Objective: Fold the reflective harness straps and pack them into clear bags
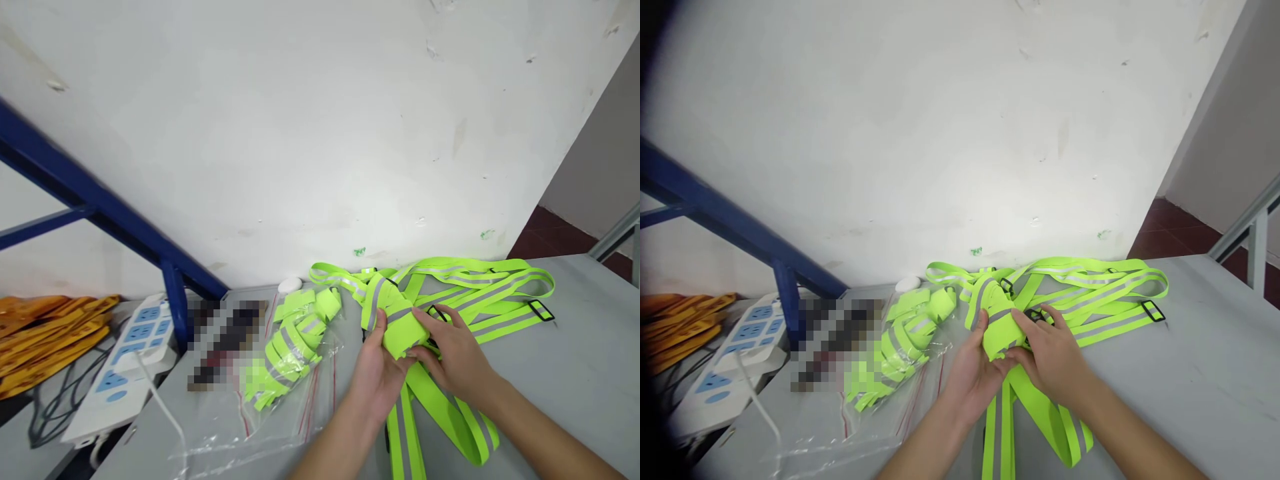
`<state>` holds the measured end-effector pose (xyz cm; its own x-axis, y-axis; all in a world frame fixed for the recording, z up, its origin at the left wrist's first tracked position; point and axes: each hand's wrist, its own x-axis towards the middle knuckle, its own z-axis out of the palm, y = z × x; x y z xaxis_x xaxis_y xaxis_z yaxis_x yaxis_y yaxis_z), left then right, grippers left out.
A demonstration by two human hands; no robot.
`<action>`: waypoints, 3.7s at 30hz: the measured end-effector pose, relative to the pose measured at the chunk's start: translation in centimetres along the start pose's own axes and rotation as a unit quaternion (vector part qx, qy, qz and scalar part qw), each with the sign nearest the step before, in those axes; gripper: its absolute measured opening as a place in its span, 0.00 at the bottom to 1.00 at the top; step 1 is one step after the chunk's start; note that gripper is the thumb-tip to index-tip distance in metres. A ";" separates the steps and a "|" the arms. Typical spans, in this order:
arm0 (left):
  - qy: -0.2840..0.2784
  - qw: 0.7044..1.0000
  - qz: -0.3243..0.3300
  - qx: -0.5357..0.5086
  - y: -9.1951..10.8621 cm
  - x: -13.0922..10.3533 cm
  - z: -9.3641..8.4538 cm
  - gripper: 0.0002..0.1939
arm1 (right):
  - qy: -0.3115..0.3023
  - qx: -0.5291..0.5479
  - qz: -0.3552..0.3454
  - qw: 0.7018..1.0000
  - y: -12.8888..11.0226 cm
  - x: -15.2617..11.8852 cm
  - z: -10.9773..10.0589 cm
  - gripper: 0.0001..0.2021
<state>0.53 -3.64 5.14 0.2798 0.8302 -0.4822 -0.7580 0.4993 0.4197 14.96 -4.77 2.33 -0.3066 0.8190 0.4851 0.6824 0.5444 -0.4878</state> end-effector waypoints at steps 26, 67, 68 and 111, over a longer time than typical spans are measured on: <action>-0.094 0.988 -0.122 0.000 1.6 0.9 -1.6 0.19 | 0.100 0.161 0.174 0.966 -0.8 -0.9 0.6 0.06; 0.000 0.874 0.384 0.296 0.6 -0.6 -0.3 0.36 | 0.019 0.304 0.289 0.907 -0.5 0.9 -1.2 0.19; -0.009 0.850 0.419 0.320 0.9 -0.7 -0.3 0.34 | 0.023 0.289 0.286 0.913 -0.4 0.9 -1.3 0.19; -0.216 0.828 0.254 0.450 4.0 -0.5 3.3 0.27 | -0.055 0.262 0.236 0.934 0.7 1.2 -3.8 0.16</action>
<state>-0.72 -1.23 9.62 0.3921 0.9038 0.1717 -0.1511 -0.1209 0.9811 17.55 -4.06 5.31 -0.1403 0.9881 0.0628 0.3493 0.1087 -0.9307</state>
